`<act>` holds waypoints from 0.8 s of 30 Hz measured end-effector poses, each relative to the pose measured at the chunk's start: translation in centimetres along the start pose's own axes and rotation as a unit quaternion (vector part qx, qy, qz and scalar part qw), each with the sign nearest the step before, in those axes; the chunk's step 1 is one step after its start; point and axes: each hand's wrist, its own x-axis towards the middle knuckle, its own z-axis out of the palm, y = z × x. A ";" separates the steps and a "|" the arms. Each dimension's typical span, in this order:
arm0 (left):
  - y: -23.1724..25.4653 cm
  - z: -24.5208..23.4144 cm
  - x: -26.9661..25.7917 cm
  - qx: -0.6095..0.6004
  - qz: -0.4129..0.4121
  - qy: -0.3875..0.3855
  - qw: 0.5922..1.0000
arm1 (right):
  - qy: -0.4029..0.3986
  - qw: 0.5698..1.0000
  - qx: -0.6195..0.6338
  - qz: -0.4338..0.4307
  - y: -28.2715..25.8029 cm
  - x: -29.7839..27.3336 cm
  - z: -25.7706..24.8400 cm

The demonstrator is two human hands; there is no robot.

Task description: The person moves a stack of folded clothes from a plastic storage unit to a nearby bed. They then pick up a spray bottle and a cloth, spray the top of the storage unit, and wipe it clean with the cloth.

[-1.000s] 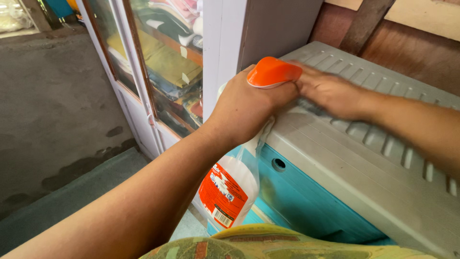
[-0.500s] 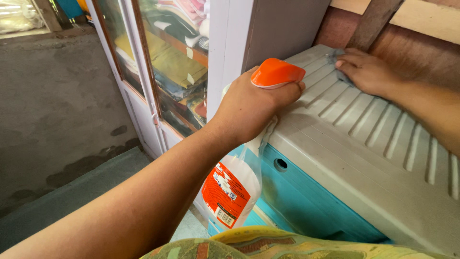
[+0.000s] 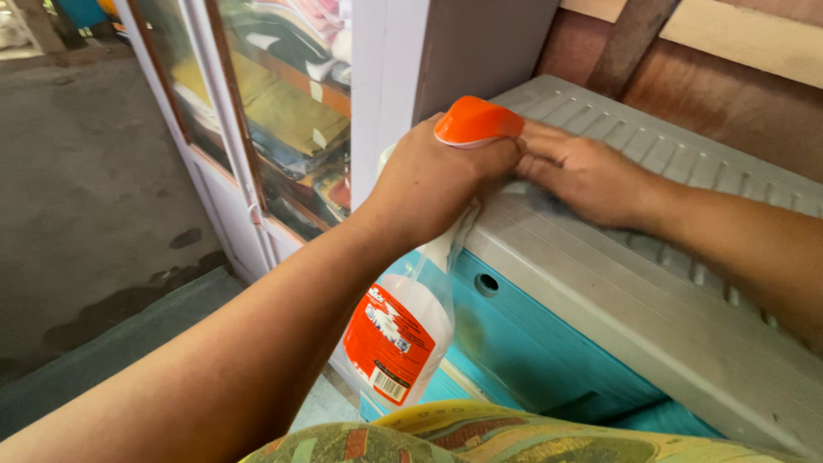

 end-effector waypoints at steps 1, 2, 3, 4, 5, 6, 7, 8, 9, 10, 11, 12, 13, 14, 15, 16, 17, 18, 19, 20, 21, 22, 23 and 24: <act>0.3 0.0 -0.1 -0.064 -0.080 -0.006 0.995 | -0.012 1.000 0.000 0.000 -1.2 -0.5 0.1; 0.5 0.0 -0.1 -0.127 -0.161 -0.013 0.979 | -0.025 1.000 0.001 0.000 -2.3 -0.9 0.1; 0.6 -0.1 0.0 -0.106 -0.098 -0.005 0.990 | -0.035 0.999 0.008 -0.014 -3.1 -1.6 0.0; 0.7 -0.3 -0.1 -0.084 -0.035 0.002 0.996 | -0.046 0.998 0.015 -0.030 -3.6 -2.1 -0.1; 0.7 -0.4 -0.1 -0.061 0.028 0.010 0.998 | -0.057 0.997 0.023 -0.045 -3.7 -2.5 -0.2; 0.6 -0.3 -0.1 -0.070 -0.012 0.009 0.997 | -0.060 0.998 0.019 -0.030 -3.5 -2.8 -0.4; 0.6 -0.2 -0.1 -0.079 -0.052 0.009 0.995 | -0.062 0.998 0.015 -0.014 -3.0 -3.2 -0.6; 0.4 -0.2 -0.2 -0.086 -0.093 0.010 0.992 | -0.065 0.998 0.012 -0.002 -2.1 -3.3 -0.8; 0.3 -0.2 -0.2 -0.068 -0.036 0.013 0.997 | -0.062 0.995 -0.016 0.070 -1.0 -3.3 -1.0; 0.2 -0.2 -0.1 -0.049 0.021 0.016 0.998 | -0.058 0.987 -0.043 0.141 0.5 -2.9 -1.1; 0.1 -0.3 -0.1 -0.029 0.078 0.019 0.996 | -0.054 0.974 -0.071 0.211 2.3 -2.5 -1.4; 0.1 -0.2 -0.1 -0.032 0.045 0.021 0.998 | -0.041 0.966 -0.092 0.237 4.2 -2.3 -1.7; 0.2 -0.1 -0.1 -0.036 0.012 0.024 0.999 | -0.028 0.958 -0.113 0.263 6.3 -2.2 -2.2; 0.3 0.0 -0.1 -0.038 -0.021 0.026 0.999 | -0.014 0.948 -0.133 0.288 8.4 -1.9 -2.6; 0.4 -0.1 -0.1 -0.048 -0.040 0.024 0.998 | -0.005 0.951 -0.146 0.272 10.6 -1.5 -3.1; 0.6 -0.1 -0.1 -0.058 -0.058 0.021 0.996 | 0.005 0.954 -0.159 0.255 12.6 -1.1 -3.5; 0.7 -0.1 -0.2 -0.067 -0.077 0.019 0.995 | 0.015 0.955 -0.172 0.239 14.3 -0.8 -3.8; 0.8 -0.1 -0.1 -0.067 -0.080 0.022 0.994 | 0.023 0.956 -0.181 0.230 15.8 -0.5 -4.1; 1.0 -0.2 -0.1 -0.067 -0.082 0.026 0.994 | 0.032 0.956 -0.190 0.222 17.0 -0.2 -4.3; 1.0 -0.2 -0.1 -0.068 -0.084 0.029 0.994 | 0.041 0.955 -0.200 0.214 17.9 0.0 -4.5; 1.1 -0.3 -0.2 -0.067 -0.083 0.029 0.994 | 0.047 0.954 -0.203 0.216 18.5 0.3 -4.5; 1.2 -0.3 -0.2 -0.068 -0.081 0.027 0.994 | 0.054 0.952 -0.206 0.220 18.9 0.4 -4.6; 1.3 -0.4 -0.2 -0.069 -0.080 0.026 0.994 | 0.061 0.950 -0.209 0.224 18.9 0.3 -4.5; 1.3 -0.4 -0.2 -0.065 -0.079 0.024 0.994 | 0.065 0.953 -0.201 0.219 18.8 0.4 -4.6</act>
